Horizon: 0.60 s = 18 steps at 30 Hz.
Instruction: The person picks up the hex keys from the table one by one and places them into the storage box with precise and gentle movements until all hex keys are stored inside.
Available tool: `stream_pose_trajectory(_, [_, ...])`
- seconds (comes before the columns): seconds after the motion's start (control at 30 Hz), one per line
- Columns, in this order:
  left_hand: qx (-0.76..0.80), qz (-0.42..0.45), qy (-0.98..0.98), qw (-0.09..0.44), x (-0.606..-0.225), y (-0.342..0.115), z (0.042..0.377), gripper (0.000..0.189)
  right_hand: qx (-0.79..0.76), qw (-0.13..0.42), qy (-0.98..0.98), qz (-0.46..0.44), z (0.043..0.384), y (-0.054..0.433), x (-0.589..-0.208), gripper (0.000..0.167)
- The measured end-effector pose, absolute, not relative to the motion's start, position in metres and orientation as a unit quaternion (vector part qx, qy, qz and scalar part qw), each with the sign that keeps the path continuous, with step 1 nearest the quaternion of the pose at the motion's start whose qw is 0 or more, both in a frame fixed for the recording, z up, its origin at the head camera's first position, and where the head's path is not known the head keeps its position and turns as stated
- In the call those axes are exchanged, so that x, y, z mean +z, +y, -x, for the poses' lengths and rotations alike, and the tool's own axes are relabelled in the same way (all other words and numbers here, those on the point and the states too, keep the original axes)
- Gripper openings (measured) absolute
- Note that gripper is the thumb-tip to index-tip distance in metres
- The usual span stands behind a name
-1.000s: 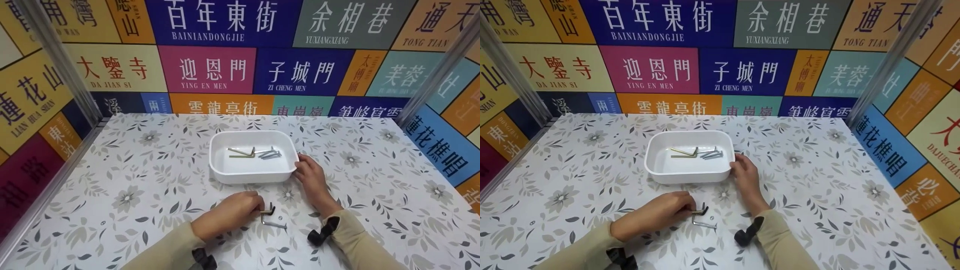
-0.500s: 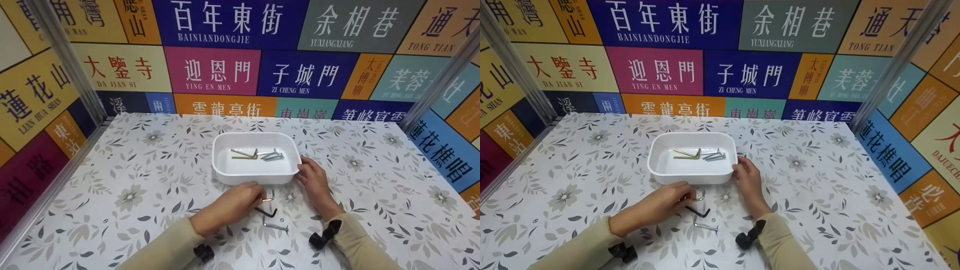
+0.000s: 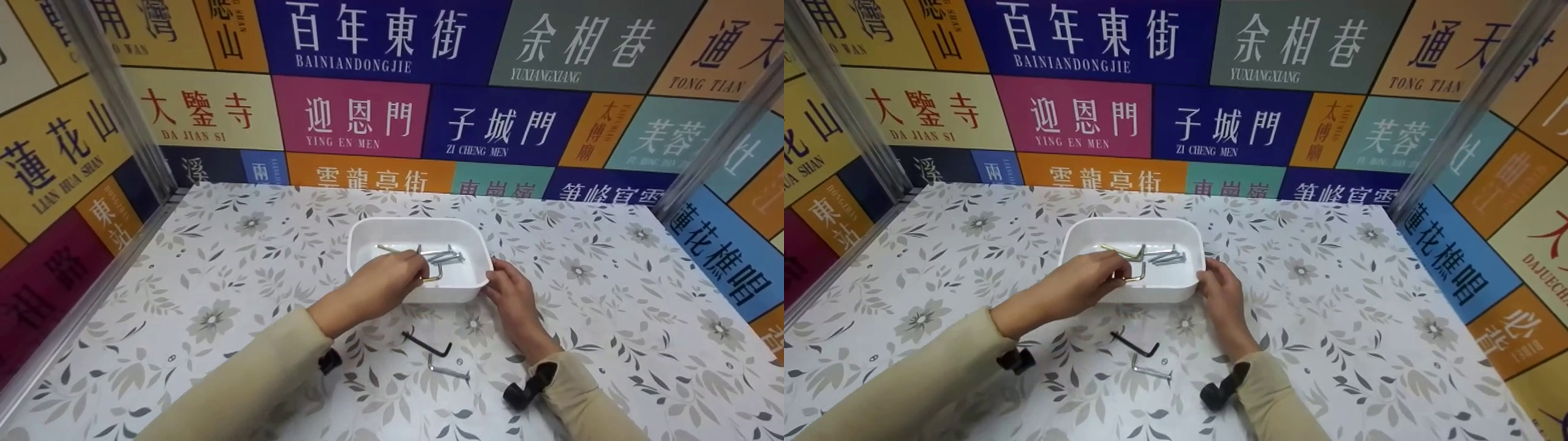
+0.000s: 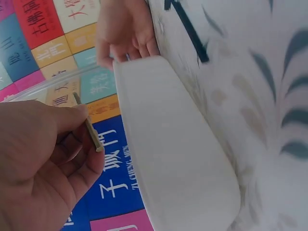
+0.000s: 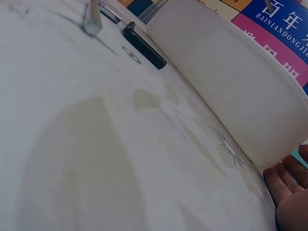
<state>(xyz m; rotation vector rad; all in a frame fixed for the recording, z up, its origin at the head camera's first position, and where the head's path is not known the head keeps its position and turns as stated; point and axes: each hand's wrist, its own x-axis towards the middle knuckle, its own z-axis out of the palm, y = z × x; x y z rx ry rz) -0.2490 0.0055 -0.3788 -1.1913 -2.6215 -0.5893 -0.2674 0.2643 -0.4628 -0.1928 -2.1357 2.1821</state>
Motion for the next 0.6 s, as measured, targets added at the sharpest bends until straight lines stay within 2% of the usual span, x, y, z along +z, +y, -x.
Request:
stream_pose_trajectory(0.3, [-0.141, 0.395, -0.906, 0.058, -0.391, 0.012, 0.281, 0.009, 0.711, 0.021, -0.699, 0.073, 0.260, 0.264, -0.469, 0.046])
stream_pose_trajectory(0.6, [-0.109, 0.383, -0.917, 0.019, -0.386, 0.023, 0.318, 0.011, 0.705, 0.034, -0.706, 0.065, 0.265, 0.265, -0.461, 0.046])
